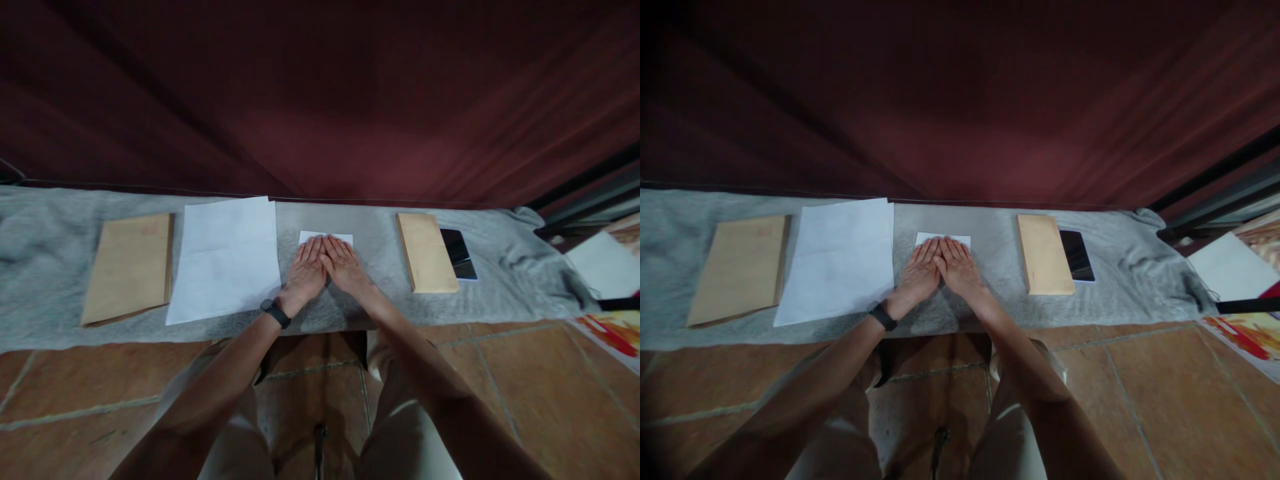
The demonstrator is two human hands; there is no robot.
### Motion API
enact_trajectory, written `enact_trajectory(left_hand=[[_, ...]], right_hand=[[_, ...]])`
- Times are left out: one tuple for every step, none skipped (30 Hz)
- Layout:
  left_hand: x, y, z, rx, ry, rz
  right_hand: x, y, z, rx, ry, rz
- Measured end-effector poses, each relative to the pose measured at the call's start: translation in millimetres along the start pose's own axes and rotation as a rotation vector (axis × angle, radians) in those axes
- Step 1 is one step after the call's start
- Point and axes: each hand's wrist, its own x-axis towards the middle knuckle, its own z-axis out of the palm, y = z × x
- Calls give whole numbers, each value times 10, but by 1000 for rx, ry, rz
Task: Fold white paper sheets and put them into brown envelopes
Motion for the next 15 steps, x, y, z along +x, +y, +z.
enact_trajectory(left_hand=[[4,0,-13,1,-6,-6],[6,-3,-27,2,-12,-15],[7,-11,-40,3,-16,-29],[6,-24,-52,5,-18,-47],[1,-42,-62,8,-17,-68],[-6,-64,-74,10,-15,-89],[-14,-88,-90,13,-12,-111],[-23,-110,-116,18,-7,-132],[-29,-127,-157,25,-1,-149],[-32,-134,-221,28,5,-159],[-32,-126,-313,20,0,-162],[-30,-98,-434,-9,-14,-144],[-30,-50,-585,-74,-52,-117],[-40,18,-759,-195,-136,-66],[-66,101,-948,-375,-236,23]], right_hand=[[-1,9,18,-3,3,5],[-2,22,34,-9,6,9],[-6,37,49,-18,11,13],[-10,53,61,-28,16,15],[-16,69,72,-40,22,13],[-23,85,80,-52,31,10],[-30,98,86,-63,41,5],[-37,109,90,-73,51,0],[-42,117,92,-82,61,-1],[-45,121,92,-89,68,1],[-45,122,91,-95,73,2],[-44,119,90,-100,73,3],[-41,114,89,-105,68,2],[-36,106,88,-111,58,1],[-29,97,90,-117,48,0]])
